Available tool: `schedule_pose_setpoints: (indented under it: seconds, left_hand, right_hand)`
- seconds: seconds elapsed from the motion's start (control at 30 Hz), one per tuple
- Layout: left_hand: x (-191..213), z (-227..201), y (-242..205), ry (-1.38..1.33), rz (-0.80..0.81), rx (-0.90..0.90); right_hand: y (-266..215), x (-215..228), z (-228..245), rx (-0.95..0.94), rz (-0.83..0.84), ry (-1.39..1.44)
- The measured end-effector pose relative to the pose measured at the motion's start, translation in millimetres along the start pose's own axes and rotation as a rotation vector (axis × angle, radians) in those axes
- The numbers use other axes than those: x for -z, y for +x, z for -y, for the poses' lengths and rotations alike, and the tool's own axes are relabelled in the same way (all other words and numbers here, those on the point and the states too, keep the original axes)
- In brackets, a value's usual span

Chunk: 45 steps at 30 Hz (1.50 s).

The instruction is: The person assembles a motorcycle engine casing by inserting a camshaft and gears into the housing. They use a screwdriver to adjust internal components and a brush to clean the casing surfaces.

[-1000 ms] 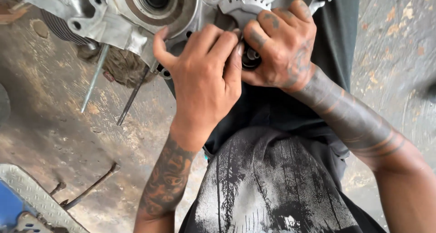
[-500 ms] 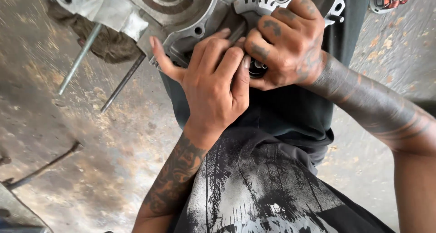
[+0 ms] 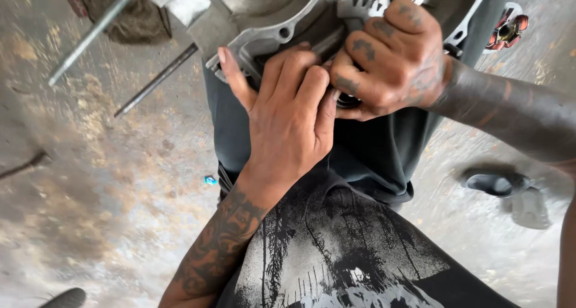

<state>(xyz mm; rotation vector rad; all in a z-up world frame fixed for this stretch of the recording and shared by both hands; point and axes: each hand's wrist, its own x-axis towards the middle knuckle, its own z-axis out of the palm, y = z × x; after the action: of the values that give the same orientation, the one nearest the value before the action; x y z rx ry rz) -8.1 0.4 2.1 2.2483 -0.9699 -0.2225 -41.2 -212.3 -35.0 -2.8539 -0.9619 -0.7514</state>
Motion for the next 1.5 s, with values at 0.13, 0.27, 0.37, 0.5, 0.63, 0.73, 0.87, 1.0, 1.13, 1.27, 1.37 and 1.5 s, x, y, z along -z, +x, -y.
schedule_pose_setpoints:
  seconds: [0.13,0.27,0.37,0.5,0.63,0.73,0.87,1.0,1.13,1.27,1.37,1.5]
  left_hand:
    - [-12,5,-8,0.033,-0.038,0.041]
    - [-15,7,-6,0.032,-0.018,0.048]
    - [-12,10,7,0.038,-0.038,0.007]
    - [-6,9,15,0.063,-0.055,-0.063]
    - [0,-2,11,-0.021,-0.048,-0.097]
    - [0,3,13,0.026,0.025,-0.127]
    - [7,34,16,0.178,-0.127,-0.314]
    - [30,49,37,0.235,-0.057,-0.484]
    - [16,23,34,0.262,0.261,-0.541]
    - [6,24,32,0.323,0.156,-0.556]
    - [2,28,30,0.338,0.117,-0.563]
    - [-3,30,30,0.334,0.106,-0.543]
  right_hand:
    - [1,-3,-8,0.072,0.014,-0.001]
    - [-10,-9,-9,0.067,0.083,0.014]
    - [-18,-14,-8,-0.063,0.099,0.043]
    - [-10,-11,6,-0.325,0.023,0.213]
    - [-17,1,22,-0.431,0.037,0.173]
    - [-24,10,31,-0.569,-0.029,0.242]
    - [-50,22,53,-0.886,-0.305,0.493]
    - [-49,38,47,-0.935,-0.410,0.510]
    - [-44,42,46,-0.821,-0.116,0.348]
    - [-28,38,59,-0.799,-0.053,0.381]
    - [-23,34,68,-0.861,-0.108,0.340]
    - [-15,36,70,-0.909,-0.112,0.189]
